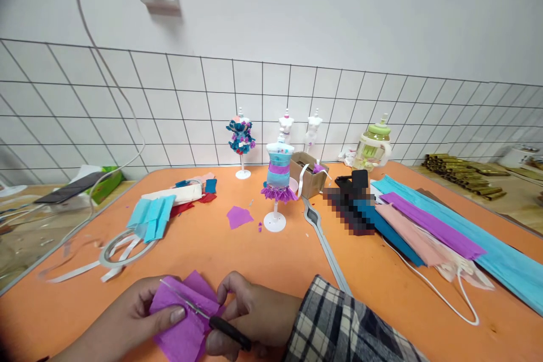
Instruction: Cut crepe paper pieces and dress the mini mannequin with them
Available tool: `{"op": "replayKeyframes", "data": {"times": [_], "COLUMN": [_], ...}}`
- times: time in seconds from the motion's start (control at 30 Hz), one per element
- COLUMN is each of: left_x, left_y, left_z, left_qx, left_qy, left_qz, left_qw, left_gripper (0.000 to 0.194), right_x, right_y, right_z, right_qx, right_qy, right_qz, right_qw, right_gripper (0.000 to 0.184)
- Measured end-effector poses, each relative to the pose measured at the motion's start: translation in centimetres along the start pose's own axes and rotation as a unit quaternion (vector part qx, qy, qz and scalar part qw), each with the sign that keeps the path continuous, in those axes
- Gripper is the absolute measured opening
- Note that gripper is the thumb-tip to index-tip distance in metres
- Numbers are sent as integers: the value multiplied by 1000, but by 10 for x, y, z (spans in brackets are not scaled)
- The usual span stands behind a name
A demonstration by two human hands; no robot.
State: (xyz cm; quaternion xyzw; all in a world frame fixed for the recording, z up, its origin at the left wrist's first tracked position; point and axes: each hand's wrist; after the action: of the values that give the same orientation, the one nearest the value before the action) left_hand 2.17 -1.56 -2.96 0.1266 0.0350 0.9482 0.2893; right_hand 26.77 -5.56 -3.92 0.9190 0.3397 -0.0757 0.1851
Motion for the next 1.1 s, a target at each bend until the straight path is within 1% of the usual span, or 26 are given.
{"op": "replayKeyframes", "data": {"times": [0.13,0.23,0.33,0.47,0.57,0.67,0.83,1.0,1.1], "left_x": [0,1,1,-2,-5,-6,-5,-5,-6], "left_y": [0,-1,-1,2,4,5,4,5,6], "left_z": [2,2,3,6,7,7,7,6,8], "left_qx": [4,8,6,-1,-5,-6,-5,-9,-8], "left_qy": [-17,-35,-32,-40,-39,-38,-76,-88,-79], "left_qz": [-1,12,18,-1,-27,-48,-19,-15,-29], "left_qw": [1000,999,999,999,999,998,997,996,996], "left_gripper": [41,40,44,47,45,44,51,50,47], "right_x": [-1,-3,-5,-5,-3,-2,-3,-6,-6], "right_y": [1,3,5,5,4,4,5,9,9], "right_z": [-3,-5,-5,-2,2,5,2,-2,0], "right_qx": [-9,-27,-34,-22,-17,-22,-49,-53,-54], "right_qy": [-9,5,8,-1,7,0,10,27,22], "right_qz": [9,33,41,31,15,15,47,33,29], "right_qw": [1000,999,999,999,1000,1000,998,998,998], "right_gripper": [76,78,78,71,69,67,68,64,61]}}
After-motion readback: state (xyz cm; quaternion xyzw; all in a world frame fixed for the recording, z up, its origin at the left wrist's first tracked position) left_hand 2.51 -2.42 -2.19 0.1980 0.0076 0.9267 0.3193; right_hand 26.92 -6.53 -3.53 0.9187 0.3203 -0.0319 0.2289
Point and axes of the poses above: each hand's wrist, its own y-axis away from the middle knuckle, its own x-axis out of the back of the hand, z = x × y, and after that the axes turned 5 degrees about z, right-handed
